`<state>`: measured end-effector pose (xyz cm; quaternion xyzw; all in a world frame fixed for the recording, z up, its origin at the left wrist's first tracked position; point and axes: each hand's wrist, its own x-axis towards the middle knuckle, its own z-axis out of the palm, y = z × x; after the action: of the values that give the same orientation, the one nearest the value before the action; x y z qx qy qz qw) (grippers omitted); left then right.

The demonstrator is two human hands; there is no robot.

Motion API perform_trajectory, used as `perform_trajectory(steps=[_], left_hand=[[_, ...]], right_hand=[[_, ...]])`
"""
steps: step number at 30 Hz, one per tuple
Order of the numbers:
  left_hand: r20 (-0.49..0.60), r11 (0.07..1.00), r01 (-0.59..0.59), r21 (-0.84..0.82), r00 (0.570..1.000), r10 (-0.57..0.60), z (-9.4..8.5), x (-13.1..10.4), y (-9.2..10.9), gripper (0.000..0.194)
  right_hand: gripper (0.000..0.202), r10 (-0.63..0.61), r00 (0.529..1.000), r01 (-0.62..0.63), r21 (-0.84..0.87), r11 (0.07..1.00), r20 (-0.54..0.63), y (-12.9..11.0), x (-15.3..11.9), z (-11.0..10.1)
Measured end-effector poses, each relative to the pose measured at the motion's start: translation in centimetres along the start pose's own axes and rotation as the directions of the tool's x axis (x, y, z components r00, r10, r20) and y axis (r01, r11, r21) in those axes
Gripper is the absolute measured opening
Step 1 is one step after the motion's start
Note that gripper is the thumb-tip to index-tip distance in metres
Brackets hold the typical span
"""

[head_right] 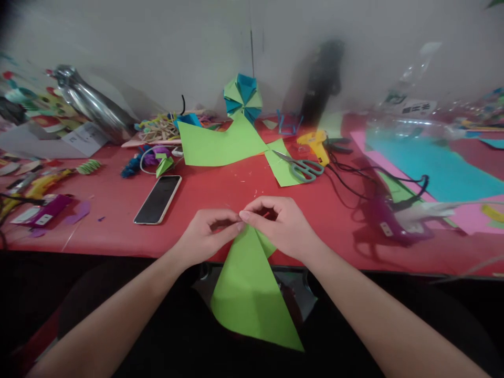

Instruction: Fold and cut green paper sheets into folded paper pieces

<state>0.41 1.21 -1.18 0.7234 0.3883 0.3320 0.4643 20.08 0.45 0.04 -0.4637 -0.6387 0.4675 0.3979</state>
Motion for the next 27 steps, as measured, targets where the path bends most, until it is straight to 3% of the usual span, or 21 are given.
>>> perform_trajectory(steps=[4, 8, 15, 20, 25, 27], left_hand=[[0.081, 0.995, 0.097, -0.037, 0.992, -0.093, -0.1, 0.2, -0.2, 0.026], [0.144, 0.978, 0.175, -0.112, 0.977, -0.158, -0.1, 0.3, -0.5, 0.023], [0.186, 0.963, 0.193, -0.189, 0.97, -0.157, 0.0, 0.6, -1.0, 0.028], [0.201, 0.939, 0.243, -0.245, 0.96, -0.195, -2.0, 0.9, -0.9, 0.04], [0.204, 0.769, 0.269, -0.58, 0.962, -0.183, -5.0, 1.5, -0.8, 0.051], [0.164, 0.694, 0.204, -0.69, 0.979, -0.126, -6.0, 1.7, -0.8, 0.052]], right_hand=[[0.024, 0.055, 0.99, -0.049, 0.045, 0.998, -0.133, 0.3, 0.4, -0.8], [0.024, 0.109, 0.945, -0.085, 0.089, 0.992, -0.309, 0.7, 1.2, -2.2], [0.024, 0.154, 0.912, -0.133, 0.081, 0.988, -0.381, 1.5, 2.0, -3.5], [0.023, 0.22, 0.865, -0.135, 0.213, 0.968, -0.452, 2.5, 2.8, -4.9], [0.02, 0.323, 0.793, -0.165, 0.328, 0.93, -0.516, 3.5, 3.4, -6.4], [0.017, 0.248, 0.832, -0.146, 0.236, 0.961, -0.496, 4.0, 3.6, -6.8]])
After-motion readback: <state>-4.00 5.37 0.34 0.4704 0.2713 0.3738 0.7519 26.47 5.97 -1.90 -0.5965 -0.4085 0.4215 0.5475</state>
